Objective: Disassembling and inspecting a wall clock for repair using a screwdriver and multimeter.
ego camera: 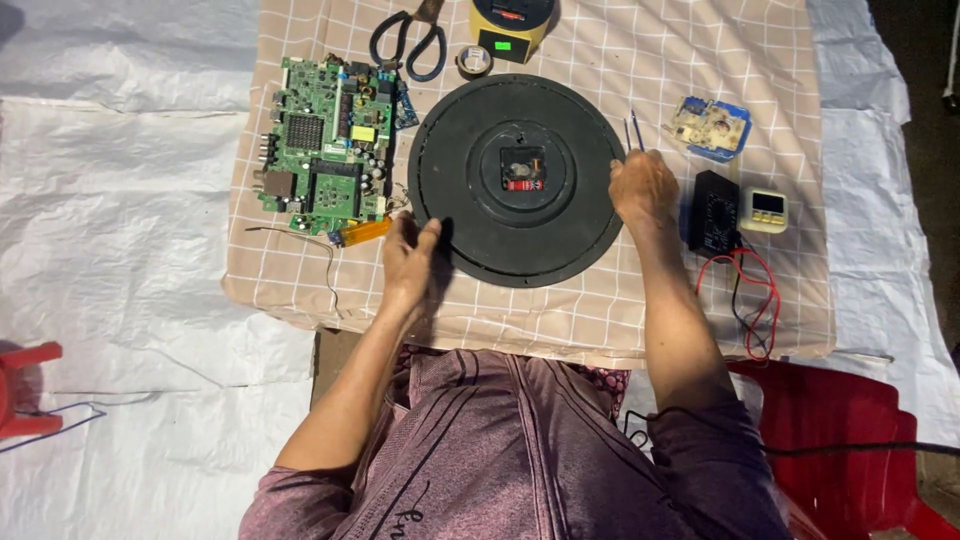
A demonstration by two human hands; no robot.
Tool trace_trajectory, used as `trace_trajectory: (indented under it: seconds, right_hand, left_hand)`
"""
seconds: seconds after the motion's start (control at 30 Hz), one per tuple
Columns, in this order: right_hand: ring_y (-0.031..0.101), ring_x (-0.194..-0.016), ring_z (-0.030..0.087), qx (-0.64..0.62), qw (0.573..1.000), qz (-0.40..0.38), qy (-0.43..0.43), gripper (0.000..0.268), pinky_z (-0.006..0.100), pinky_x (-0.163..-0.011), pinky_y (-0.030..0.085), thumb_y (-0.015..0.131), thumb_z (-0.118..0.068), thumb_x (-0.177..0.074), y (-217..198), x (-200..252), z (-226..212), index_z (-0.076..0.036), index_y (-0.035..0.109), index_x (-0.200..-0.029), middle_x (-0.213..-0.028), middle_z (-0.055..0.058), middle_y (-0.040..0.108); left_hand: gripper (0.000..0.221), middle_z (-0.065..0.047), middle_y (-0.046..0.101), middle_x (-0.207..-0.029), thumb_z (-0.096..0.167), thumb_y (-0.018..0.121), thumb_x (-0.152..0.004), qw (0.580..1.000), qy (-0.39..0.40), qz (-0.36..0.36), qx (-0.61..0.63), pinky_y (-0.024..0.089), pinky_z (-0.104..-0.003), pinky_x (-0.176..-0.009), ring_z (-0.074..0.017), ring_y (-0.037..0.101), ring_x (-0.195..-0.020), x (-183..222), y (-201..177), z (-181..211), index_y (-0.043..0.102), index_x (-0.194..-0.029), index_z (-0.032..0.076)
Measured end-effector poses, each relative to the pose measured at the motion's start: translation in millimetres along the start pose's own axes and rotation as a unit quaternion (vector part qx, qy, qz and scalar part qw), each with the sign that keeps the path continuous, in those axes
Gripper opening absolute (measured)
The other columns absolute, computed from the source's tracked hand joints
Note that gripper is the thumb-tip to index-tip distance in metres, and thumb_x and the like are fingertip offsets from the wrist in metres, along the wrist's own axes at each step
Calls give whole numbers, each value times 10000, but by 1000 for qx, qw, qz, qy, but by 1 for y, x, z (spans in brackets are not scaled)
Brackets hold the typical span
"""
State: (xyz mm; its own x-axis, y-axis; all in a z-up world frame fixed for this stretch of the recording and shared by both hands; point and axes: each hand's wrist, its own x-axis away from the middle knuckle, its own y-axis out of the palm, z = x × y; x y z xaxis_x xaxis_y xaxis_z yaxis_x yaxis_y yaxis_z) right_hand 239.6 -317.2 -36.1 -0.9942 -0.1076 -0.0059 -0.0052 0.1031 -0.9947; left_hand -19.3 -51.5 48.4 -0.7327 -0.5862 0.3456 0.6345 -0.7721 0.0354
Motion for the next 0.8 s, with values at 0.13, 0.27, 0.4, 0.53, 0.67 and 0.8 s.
trace_trajectory:
  seconds: [0.13,0.27,0.4,0.53,0.67,0.8]
  right_hand:
    - [727,-909,389,6,1000,-14,0,379,541,-745,583,621,-415,-1021,-8,-4,-5,-49,709,-1066,-956,179,647]
    - [730,-907,392,-6,1000,-14,0,379,525,-748,584,612,-396,-1038,-13,1,-8,-33,717,-1063,-945,185,660]
    - [721,-915,414,5,1000,-13,0,386,534,-758,583,609,-379,-1047,-22,19,-18,-3,700,-1066,-973,210,649]
    - [719,-932,416,5,1000,-19,4,392,521,-762,577,627,-379,-1039,-29,37,-21,6,700,-1050,-972,207,660]
    - [722,-934,422,13,1000,-24,3,373,530,-767,577,618,-359,-1054,-27,43,-13,4,698,-1058,-967,216,667]
    - [724,-946,427,-37,999,-39,9,361,535,-784,578,544,-370,-1076,-22,44,13,-59,728,-1069,-952,202,695]
  left_hand:
    - [559,-267,623,-1190,266,735,-925,1000,22,6,-6,511,-510,-937,-348,610,-1148,-29,0,-21,586,-1372,-36]
    - [516,-266,653,-1166,256,749,-911,997,36,5,-61,527,-489,-909,-363,644,-1136,-51,-12,-41,627,-1347,10]
    - [532,-229,676,-1201,272,729,-929,991,51,-5,-120,541,-453,-949,-359,656,-1184,-61,-23,-46,598,-1400,63]
    - [709,-283,543,-1365,358,719,-931,975,65,-19,-213,443,-547,-1099,-473,529,-1307,-52,-24,-30,469,-1495,9]
    - [728,-288,482,-1385,358,692,-965,937,103,-49,-331,417,-604,-1116,-522,504,-1304,-54,-25,-31,402,-1519,-13]
    - [713,-250,528,-1305,424,671,-1000,879,137,-87,-448,455,-624,-1052,-509,555,-1249,-76,-35,-42,416,-1501,-14]
